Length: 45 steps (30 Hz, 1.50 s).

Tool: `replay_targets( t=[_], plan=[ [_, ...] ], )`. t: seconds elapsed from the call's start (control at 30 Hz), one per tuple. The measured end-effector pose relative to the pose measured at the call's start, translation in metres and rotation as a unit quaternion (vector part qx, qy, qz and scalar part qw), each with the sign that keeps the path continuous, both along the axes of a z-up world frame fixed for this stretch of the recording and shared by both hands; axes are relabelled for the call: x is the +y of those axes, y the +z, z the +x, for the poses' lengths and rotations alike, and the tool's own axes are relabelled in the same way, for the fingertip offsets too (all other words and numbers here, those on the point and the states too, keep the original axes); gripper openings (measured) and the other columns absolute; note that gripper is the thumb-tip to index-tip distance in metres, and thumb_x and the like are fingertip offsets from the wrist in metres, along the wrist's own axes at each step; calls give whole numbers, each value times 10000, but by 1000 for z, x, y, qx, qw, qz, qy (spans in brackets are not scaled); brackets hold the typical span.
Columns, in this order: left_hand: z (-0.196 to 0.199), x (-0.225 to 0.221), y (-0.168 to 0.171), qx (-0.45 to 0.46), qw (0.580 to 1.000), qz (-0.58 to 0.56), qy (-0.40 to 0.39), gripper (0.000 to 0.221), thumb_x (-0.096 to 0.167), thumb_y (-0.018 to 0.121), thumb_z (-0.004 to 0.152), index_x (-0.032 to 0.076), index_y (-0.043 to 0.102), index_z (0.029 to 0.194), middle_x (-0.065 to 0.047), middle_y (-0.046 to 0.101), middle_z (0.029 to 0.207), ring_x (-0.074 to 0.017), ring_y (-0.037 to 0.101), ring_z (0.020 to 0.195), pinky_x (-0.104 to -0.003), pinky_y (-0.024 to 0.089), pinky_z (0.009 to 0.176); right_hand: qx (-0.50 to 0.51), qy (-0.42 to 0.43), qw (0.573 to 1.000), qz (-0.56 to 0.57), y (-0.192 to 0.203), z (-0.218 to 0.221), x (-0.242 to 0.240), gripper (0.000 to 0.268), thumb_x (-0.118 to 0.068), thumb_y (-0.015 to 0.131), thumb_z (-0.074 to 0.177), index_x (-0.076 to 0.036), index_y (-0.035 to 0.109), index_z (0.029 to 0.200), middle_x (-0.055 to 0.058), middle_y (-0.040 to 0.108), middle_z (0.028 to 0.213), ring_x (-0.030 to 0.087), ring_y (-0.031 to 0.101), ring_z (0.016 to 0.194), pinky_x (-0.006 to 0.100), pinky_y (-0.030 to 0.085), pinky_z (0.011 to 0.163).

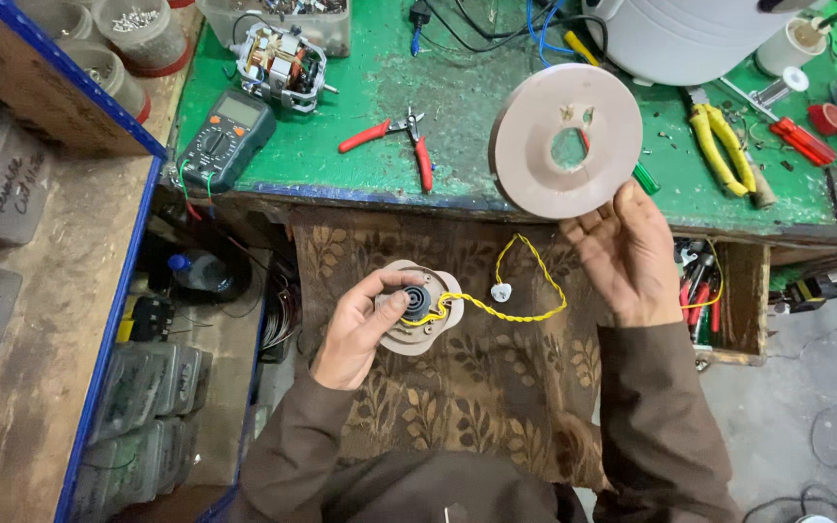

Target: The person disassembles and repairs a circular electronic component with yellow wires by hand using pliers and a screwdriver at a workbench.

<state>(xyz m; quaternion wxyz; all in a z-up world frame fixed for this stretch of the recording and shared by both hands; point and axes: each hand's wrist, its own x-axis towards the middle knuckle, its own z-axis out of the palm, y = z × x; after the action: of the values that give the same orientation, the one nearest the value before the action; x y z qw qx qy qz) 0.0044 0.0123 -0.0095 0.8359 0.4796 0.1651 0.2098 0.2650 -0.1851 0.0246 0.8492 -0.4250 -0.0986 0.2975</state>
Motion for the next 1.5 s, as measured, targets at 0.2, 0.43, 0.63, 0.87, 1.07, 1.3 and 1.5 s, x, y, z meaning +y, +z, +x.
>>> replay_targets(
  t=[0.2, 0.43, 0.63, 0.87, 1.07, 1.3, 1.5],
  plan=[
    [-2, -7, 0, -17, 1000, 10, 4, 400, 246, 739, 943, -32, 722, 1230, -163, 691, 1252, -130, 611, 1145, -309, 560, 990, -9, 12, 1000, 11, -4, -16, -17, 235, -295, 709, 995, -133, 657, 1157, 89, 787, 1149, 259, 778, 1070, 442, 611, 1016],
    [-9, -4, 2, -27, 996, 83, -22, 352, 273, 709, 966, 56, 700, 1243, -126, 655, 1330, -194, 611, 1208, -358, 544, 1012, -31, 12, 999, 5, 10, -43, -28, 168, -243, 725, 1015, -140, 595, 986, 33, 703, 1060, 196, 686, 1040, 427, 592, 983],
    [-8, 0, -3, -52, 990, 127, -31, 482, 245, 682, 992, 94, 547, 1429, -70, 643, 1351, -166, 600, 1245, -319, 495, 1070, -28, -54, 998, -13, 12, -60, -54, 340, -183, 773, 968, -27, 635, 1237, 122, 715, 1276, 187, 687, 1159, 367, 580, 1061],
    [-5, 0, -6, -60, 988, 138, -35, 225, 287, 696, 1002, 148, 657, 1175, -71, 648, 1287, -198, 625, 1188, -339, 530, 1012, -60, -112, 981, -148, -10, -82, -109, 231, -171, 591, 1117, -68, 605, 1324, 71, 722, 1203, 114, 702, 1054, 285, 604, 991],
    [-2, -2, -16, -70, 995, 73, -27, 286, 346, 634, 1055, 99, 665, 1197, -75, 655, 1277, -162, 623, 1157, -300, 513, 1012, -48, -94, 986, -130, -39, -90, -143, 306, -211, 664, 1063, -77, 618, 1333, 75, 709, 1287, 174, 681, 1150, 367, 564, 1015],
    [-3, -1, -11, -68, 997, 5, -47, 467, 490, 514, 1074, 68, 678, 1189, -165, 605, 1391, -221, 636, 1208, -340, 580, 961, -4, -111, 983, -146, -45, -94, -139, 293, -178, 667, 1047, -92, 644, 1326, 61, 729, 1278, 169, 708, 1132, 407, 604, 1001],
    [-4, -3, -15, -80, 995, -44, -47, 541, 508, 472, 1081, 24, 658, 1238, -169, 593, 1409, -227, 678, 1165, -378, 647, 892, 3, -115, 975, -190, -36, -96, -120, 475, -124, 638, 978, -42, 606, 1445, 83, 709, 1377, 165, 714, 1168, 332, 627, 966]
  ],
)
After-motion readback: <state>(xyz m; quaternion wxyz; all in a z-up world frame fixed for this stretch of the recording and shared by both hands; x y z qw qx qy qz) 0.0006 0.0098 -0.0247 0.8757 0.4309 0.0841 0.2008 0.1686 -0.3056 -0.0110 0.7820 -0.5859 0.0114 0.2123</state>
